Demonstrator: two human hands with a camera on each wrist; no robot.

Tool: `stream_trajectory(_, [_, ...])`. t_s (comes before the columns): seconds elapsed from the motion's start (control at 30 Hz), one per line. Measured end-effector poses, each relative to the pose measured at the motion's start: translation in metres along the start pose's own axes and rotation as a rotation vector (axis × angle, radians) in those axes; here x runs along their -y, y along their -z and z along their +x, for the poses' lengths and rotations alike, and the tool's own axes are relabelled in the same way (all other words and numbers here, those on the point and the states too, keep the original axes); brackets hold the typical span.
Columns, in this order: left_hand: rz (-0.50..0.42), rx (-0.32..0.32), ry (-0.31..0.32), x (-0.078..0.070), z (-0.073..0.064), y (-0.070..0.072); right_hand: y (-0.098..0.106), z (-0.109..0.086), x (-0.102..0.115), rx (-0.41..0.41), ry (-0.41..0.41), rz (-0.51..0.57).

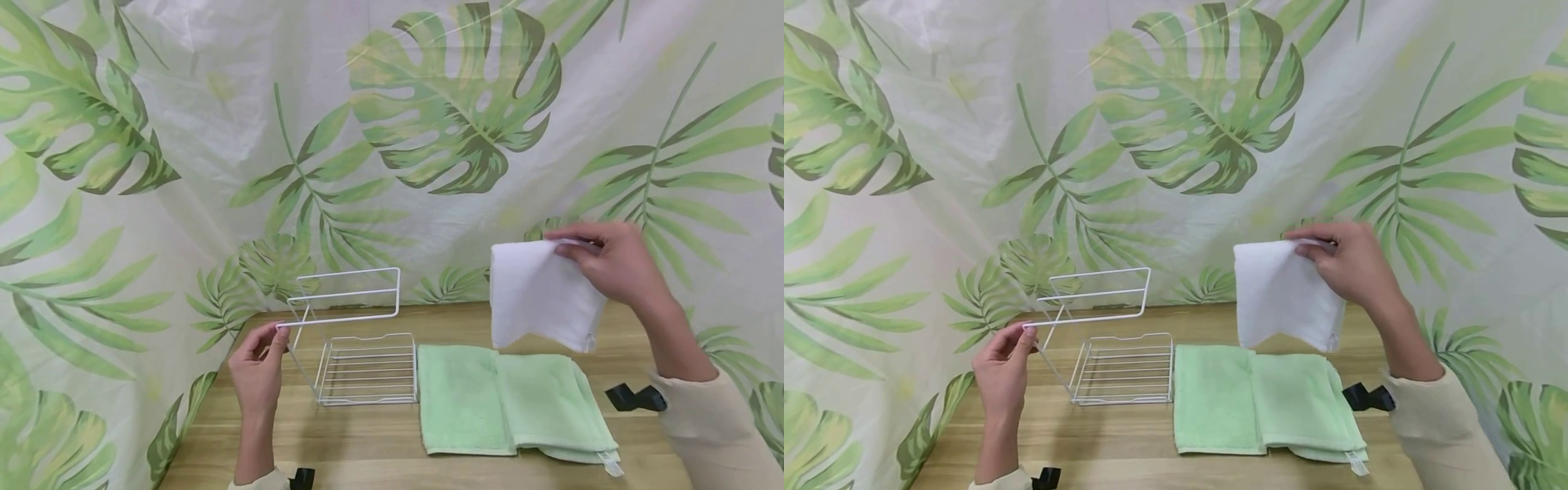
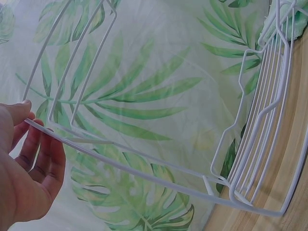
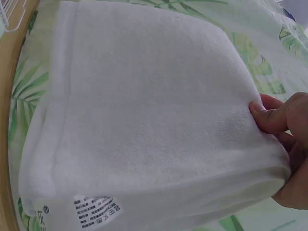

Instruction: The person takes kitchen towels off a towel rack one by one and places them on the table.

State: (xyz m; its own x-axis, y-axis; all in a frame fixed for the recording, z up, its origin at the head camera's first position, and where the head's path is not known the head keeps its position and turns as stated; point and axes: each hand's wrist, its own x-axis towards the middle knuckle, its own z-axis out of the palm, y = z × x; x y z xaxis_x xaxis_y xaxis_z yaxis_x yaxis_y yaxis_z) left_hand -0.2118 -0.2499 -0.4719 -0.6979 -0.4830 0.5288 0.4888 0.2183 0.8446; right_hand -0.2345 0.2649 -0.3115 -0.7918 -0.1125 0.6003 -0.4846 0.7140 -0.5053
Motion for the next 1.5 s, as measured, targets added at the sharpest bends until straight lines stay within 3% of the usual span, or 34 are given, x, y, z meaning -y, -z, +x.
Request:
stream_trajectory(0.2, [0.002, 0.004, 0.022, -0.001, 0.0, 0.001, 0.01, -0.016, -0.019, 0.052, -0.08, -0.037])
stream_trajectory(0.8, [0.014, 0.0, 0.027, -0.001, 0.0, 0.002, 0.039, -0.073, -0.066, 0.176, -0.198, -0.156])
stream_trajectory(1.3, [0.013, -0.004, 0.042, 0.0, 0.0, 0.0, 0.06, -0.123, -0.122, 0.239, -0.15, -0.172])
stream_trajectory(1.5, [0.01, -0.003, 0.035, 0.0, 0.0, 0.001, 0.066, -0.146, -0.14, 0.212, -0.067, -0.06])
